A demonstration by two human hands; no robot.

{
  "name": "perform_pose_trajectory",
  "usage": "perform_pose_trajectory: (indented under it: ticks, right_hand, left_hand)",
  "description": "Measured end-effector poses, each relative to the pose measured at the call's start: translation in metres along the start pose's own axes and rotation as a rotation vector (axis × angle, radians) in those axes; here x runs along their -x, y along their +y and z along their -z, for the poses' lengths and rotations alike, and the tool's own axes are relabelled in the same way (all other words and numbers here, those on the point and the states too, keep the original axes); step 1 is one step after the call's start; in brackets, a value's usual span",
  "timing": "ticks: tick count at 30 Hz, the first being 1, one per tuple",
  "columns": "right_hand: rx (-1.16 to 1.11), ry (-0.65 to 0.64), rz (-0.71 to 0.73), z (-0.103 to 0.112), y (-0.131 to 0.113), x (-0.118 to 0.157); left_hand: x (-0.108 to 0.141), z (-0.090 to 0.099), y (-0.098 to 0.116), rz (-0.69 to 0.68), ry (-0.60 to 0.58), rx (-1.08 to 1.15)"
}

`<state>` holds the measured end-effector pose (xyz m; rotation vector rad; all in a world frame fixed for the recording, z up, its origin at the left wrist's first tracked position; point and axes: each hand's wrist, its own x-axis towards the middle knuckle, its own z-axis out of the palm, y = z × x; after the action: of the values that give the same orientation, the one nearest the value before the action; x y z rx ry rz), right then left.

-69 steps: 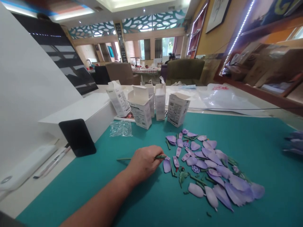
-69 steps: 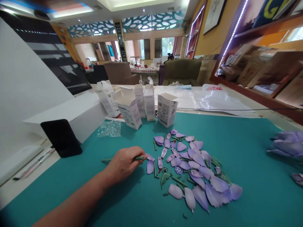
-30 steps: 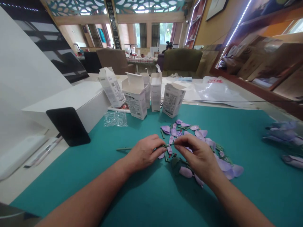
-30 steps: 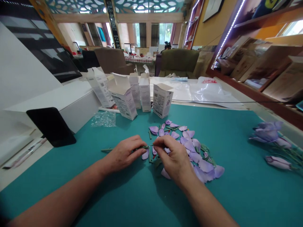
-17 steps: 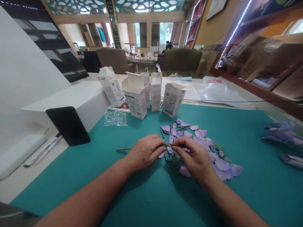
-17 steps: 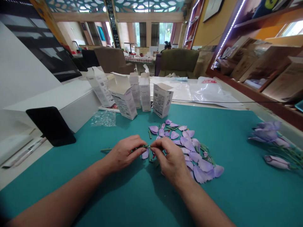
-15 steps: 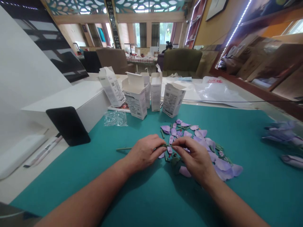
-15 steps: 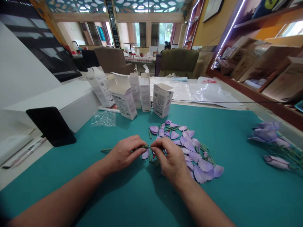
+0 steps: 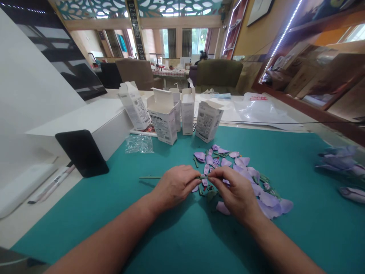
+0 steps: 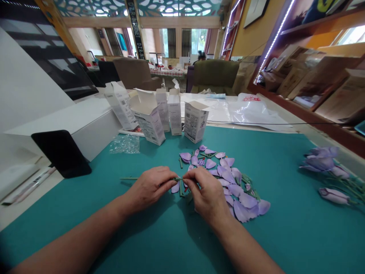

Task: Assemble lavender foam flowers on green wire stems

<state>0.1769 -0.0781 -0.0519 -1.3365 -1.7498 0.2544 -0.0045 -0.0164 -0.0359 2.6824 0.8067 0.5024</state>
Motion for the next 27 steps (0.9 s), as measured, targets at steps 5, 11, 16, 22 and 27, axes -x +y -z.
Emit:
perform_pose_trajectory:
  ticks: [5,11,16,22,27]
  right_hand:
    - [0.005,-0.003,0.004,-0.003,0.002,0.002]
    - [-0.039,0.020,-0.080,-0.008,-0.002,0.004]
    - [-0.109,-0.010,-0.164,-0.011,-0.003,0.005]
    - [-0.302,-0.019,-0.277,-0.013,0.003,0.004]
    - [-0.385,-0.018,-0.320,-0.012,0.006,0.002]
  left_hand:
    - [0.000,-0.004,0.000,0.007,0.001,-0.037]
    - [0.000,-0.006,0.003,0.028,-0.007,-0.035]
    - [-0.001,-0.007,0.002,0.010,-0.028,-0.031]
    - [-0.001,-0.005,0.003,0.052,-0.032,0.007]
    - [0.000,-0.002,0.003,0.061,-0.019,0.015]
